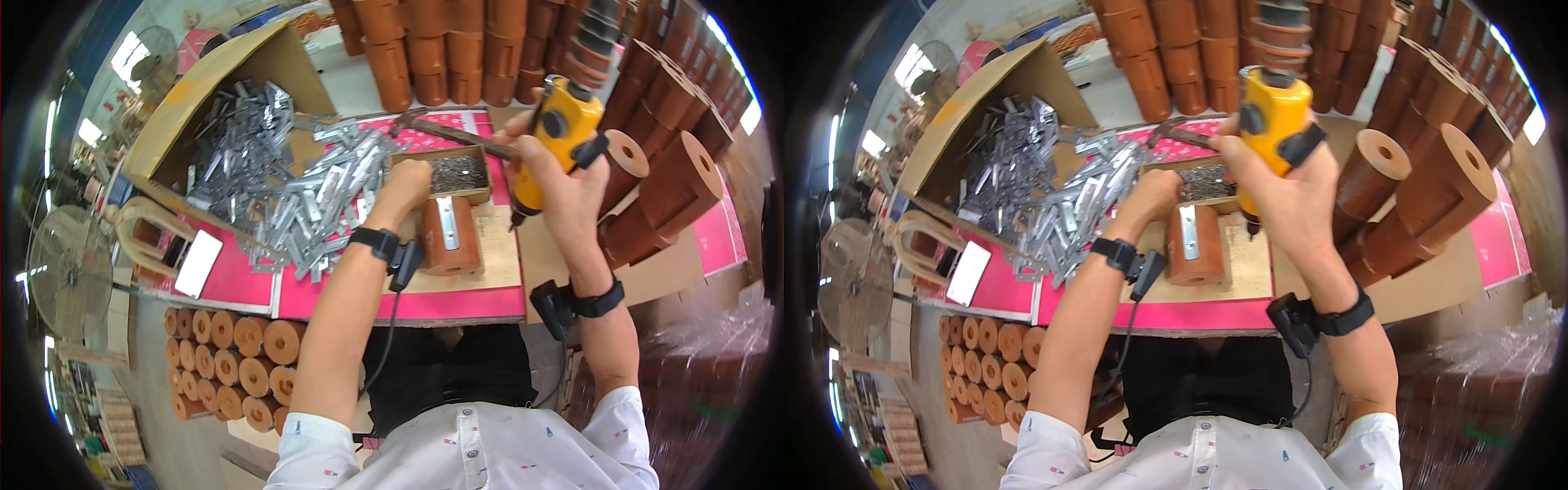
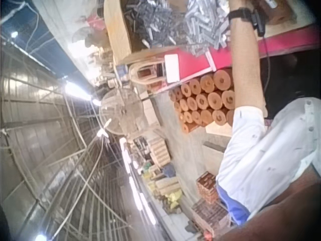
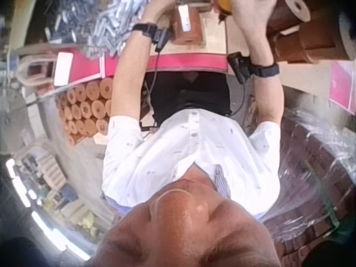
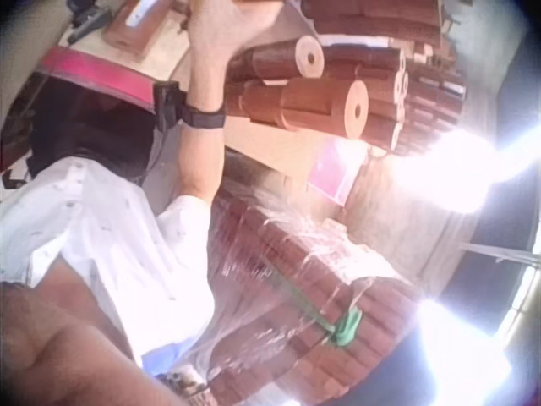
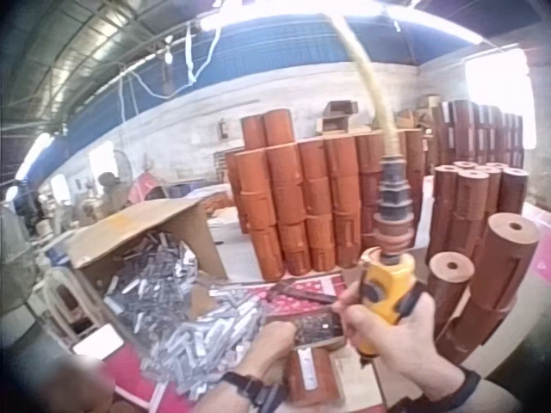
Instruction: Attaching metal brackets to cylindrical wooden furniture legs using a power screwdriver.
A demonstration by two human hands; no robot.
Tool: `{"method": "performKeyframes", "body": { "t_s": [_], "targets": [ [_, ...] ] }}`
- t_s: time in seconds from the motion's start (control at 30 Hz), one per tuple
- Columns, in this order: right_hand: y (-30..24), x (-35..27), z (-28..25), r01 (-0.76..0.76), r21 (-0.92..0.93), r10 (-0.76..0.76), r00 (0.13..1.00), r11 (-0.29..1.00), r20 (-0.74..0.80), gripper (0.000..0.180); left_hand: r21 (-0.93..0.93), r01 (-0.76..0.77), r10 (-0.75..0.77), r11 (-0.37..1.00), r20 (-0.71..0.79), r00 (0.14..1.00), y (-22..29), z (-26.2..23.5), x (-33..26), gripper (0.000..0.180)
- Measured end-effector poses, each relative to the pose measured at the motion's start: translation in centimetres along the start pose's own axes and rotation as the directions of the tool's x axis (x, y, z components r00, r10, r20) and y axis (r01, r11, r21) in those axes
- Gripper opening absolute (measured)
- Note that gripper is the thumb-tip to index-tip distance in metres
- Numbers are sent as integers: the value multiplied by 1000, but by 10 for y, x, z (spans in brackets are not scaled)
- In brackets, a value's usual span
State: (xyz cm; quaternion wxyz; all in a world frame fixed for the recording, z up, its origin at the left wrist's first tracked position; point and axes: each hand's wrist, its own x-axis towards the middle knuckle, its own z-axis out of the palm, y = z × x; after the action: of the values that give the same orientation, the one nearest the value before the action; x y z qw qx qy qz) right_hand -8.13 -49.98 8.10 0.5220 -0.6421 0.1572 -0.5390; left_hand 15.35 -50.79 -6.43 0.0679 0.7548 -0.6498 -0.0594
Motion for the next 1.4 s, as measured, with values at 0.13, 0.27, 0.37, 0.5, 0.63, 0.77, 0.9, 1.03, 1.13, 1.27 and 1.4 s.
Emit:
{"method": "performKeyframes", "body": {
  "t_s": [0.13,0.27,0.37,0.5,0.63,0.77,0.9,1.03,1.13,1.27,1.4],
  "targets": [
    [6,-2,-4,-18,62,19,1000,998,-12,14,-7,21,-21,1000,-39,999,3,2,-3,20],
    [4,-4,0,33,7,-33,999,999,-25,14,-56,-156,130,986,-327,936,-7,13,-7,14],
    [12,-4,-8,23,-7,-23,999,1000,27,22,-215,-148,20,965,-503,864,-6,10,-10,19],
    [16,-3,0,30,36,-31,999,999,24,24,-453,-162,-151,876,-579,801,-3,-9,-33,18],
    [21,1,3,27,34,-29,998,999,49,28,-811,-70,-302,581,-295,906,7,-30,-74,16],
    [22,2,13,22,86,-27,998,996,63,32,-961,-53,-324,272,-143,935,20,-24,-109,12],
    [17,4,16,-10,58,5,997,998,83,45,-972,-106,-209,211,-151,966,41,-31,-131,18],
    [12,8,35,12,49,-18,992,999,124,41,-927,-194,-232,322,-275,933,48,-15,-146,16],
    [8,8,63,19,197,-32,998,980,61,21,-937,-157,-259,313,-243,935,51,-12,-158,18],
    [8,11,59,30,208,-50,995,978,91,21,-893,-176,-287,415,-312,906,69,-17,-153,24],
    [9,7,61,23,226,-39,997,974,71,22,-902,-189,-292,387,-315,903,73,-11,-149,29]
  ]
}}
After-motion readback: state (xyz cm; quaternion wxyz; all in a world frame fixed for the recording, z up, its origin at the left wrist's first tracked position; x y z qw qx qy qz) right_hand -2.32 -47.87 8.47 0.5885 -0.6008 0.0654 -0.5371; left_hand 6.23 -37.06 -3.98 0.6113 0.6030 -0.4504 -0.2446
